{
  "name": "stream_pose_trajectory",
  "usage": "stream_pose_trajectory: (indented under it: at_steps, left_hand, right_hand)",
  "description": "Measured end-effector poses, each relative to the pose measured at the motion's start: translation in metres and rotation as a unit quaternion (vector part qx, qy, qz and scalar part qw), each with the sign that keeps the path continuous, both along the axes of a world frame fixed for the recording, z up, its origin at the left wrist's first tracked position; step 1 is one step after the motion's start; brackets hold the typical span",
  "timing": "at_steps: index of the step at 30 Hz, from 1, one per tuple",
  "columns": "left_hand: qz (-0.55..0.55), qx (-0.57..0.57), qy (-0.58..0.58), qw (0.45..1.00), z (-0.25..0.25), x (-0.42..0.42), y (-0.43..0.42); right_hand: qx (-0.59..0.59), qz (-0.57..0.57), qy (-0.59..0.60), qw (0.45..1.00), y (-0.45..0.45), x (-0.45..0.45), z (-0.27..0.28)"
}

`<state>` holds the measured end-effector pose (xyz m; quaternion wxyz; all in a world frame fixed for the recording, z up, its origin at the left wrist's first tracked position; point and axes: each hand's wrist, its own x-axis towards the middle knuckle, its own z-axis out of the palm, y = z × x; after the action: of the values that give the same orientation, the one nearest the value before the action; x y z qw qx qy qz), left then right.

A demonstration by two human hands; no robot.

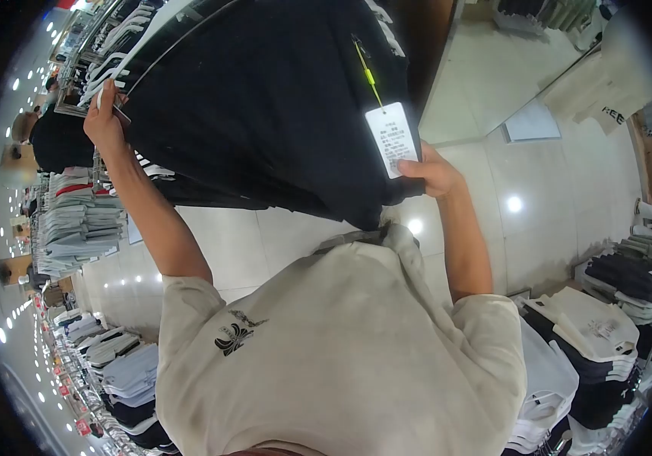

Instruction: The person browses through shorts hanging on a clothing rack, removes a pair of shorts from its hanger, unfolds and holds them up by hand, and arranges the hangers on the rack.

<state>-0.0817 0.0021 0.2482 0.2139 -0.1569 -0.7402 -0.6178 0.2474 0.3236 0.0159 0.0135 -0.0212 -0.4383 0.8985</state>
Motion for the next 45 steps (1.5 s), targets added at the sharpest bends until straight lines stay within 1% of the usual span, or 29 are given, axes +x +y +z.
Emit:
stream_pose_trajectory:
  at_steps: [3,4,5,7,8,9,11,12,15,16,18,20,23,26,29,30,33,34,35,36,37,38,39,40,41,42,43,44,45]
  left_hand:
    - [-0.025,0.005,0.015,1.000,-0.002,-0.004,0.008]
    - [-0.041,0.004,0.035,0.999,-0.005,-0.013,0.008]
    - [-0.032,-0.002,0.026,0.999,-0.004,-0.017,0.008]
    - [-0.015,-0.015,0.008,1.000,0.002,-0.020,0.011]
    - [-0.016,-0.018,0.010,1.000,0.004,-0.026,0.008]
    - [-0.014,-0.009,0.019,1.000,0.006,-0.024,0.011]
    - [-0.008,0.010,0.038,0.999,0.013,-0.019,0.015]
    - [-0.012,0.014,0.030,0.999,0.016,-0.017,0.014]
    - [-0.014,0.024,0.036,0.999,0.023,-0.007,0.019]
    - [-0.019,0.016,0.050,0.998,0.024,-0.011,0.018]
    - [-0.026,-0.006,0.071,0.997,0.021,-0.019,0.015]
    - [-0.021,-0.012,0.055,0.998,0.022,-0.017,0.016]
    - [-0.017,-0.015,0.048,0.999,0.020,-0.020,0.016]
    - [-0.020,-0.023,0.046,0.998,0.019,-0.021,0.014]
    - [-0.018,-0.033,0.048,0.998,0.020,-0.028,0.012]
    - [-0.017,-0.043,0.051,0.998,0.022,-0.030,0.012]
    - [-0.026,-0.058,0.047,0.997,0.025,-0.038,0.010]
    - [-0.028,-0.059,0.038,0.997,0.026,-0.043,0.010]
    - [-0.031,-0.059,0.028,0.997,0.029,-0.045,0.008]
    - [-0.032,-0.031,-0.001,0.999,0.034,-0.032,0.015]
    - [-0.052,-0.012,0.016,0.998,0.035,-0.032,0.018]
    - [-0.071,0.006,0.033,0.997,0.036,-0.035,0.020]
    - [-0.091,0.023,0.051,0.994,0.038,-0.040,0.020]
    - [-0.061,-0.130,0.116,0.983,0.044,-0.045,0.013]
    - [-0.056,-0.128,0.117,0.983,0.046,-0.049,0.015]
    - [-0.054,-0.127,0.116,0.984,0.050,-0.046,0.025]
    - [-0.053,-0.125,0.115,0.984,0.053,-0.040,0.038]
    - [-0.081,-0.114,0.124,0.982,0.058,-0.025,0.053]
    - [-0.076,-0.124,0.110,0.983,0.064,-0.007,0.069]
  right_hand:
    - [-0.168,0.007,0.029,0.985,-0.009,0.002,-0.016]
    - [-0.196,0.010,0.080,0.977,-0.013,0.001,-0.018]
    - [-0.202,-0.014,0.084,0.976,-0.015,0.004,-0.019]
    - [-0.215,-0.062,0.094,0.970,-0.035,0.011,0.010]
    - [-0.142,-0.084,0.104,0.981,-0.043,0.013,0.022]
    - [-0.042,-0.121,0.078,0.989,-0.051,0.016,0.041]
    - [0.160,-0.188,0.026,0.969,-0.063,0.016,0.076]
    - [0.176,-0.259,0.016,0.949,-0.070,0.009,0.077]
    - [0.187,-0.286,-0.076,0.937,-0.056,0.000,0.048]
    - [0.186,-0.317,-0.072,0.927,-0.059,-0.002,0.045]
    - [0.158,-0.296,-0.066,0.940,-0.056,-0.001,0.032]
    - [0.117,-0.263,-0.075,0.955,-0.052,0.002,0.030]
    - [-0.010,-0.228,-0.086,0.970,-0.044,-0.001,0.022]
    - [-0.192,-0.177,-0.031,0.965,-0.045,0.003,0.030]
    - [-0.340,-0.095,0.089,0.931,-0.036,0.006,0.025]
    - [-0.356,-0.061,0.134,0.923,-0.034,0.007,0.027]
    - [-0.379,-0.035,0.194,0.904,-0.028,0.012,0.023]
    - [-0.395,-0.044,0.182,0.900,-0.023,0.014,0.014]
    - [-0.373,-0.046,0.198,0.905,-0.023,0.020,0.009]
    - [-0.349,-0.047,0.217,0.910,-0.029,0.023,0.017]
    - [-0.325,-0.047,0.238,0.914,-0.031,0.022,0.024]
    - [-0.288,-0.004,0.311,0.906,-0.030,0.018,0.020]
    - [-0.339,-0.039,0.262,0.903,-0.036,0.011,0.023]
    - [-0.389,-0.074,0.207,0.895,-0.045,0.006,0.025]
    - [-0.435,-0.113,0.155,0.880,-0.054,0.001,0.027]
    - [-0.436,-0.147,0.083,0.884,-0.066,-0.009,0.022]
    - [-0.401,-0.163,0.014,0.901,-0.080,-0.023,0.012]
    - [-0.364,-0.167,-0.032,0.916,-0.088,-0.034,0.004]
    - [-0.328,-0.166,-0.064,0.928,-0.095,-0.044,-0.005]
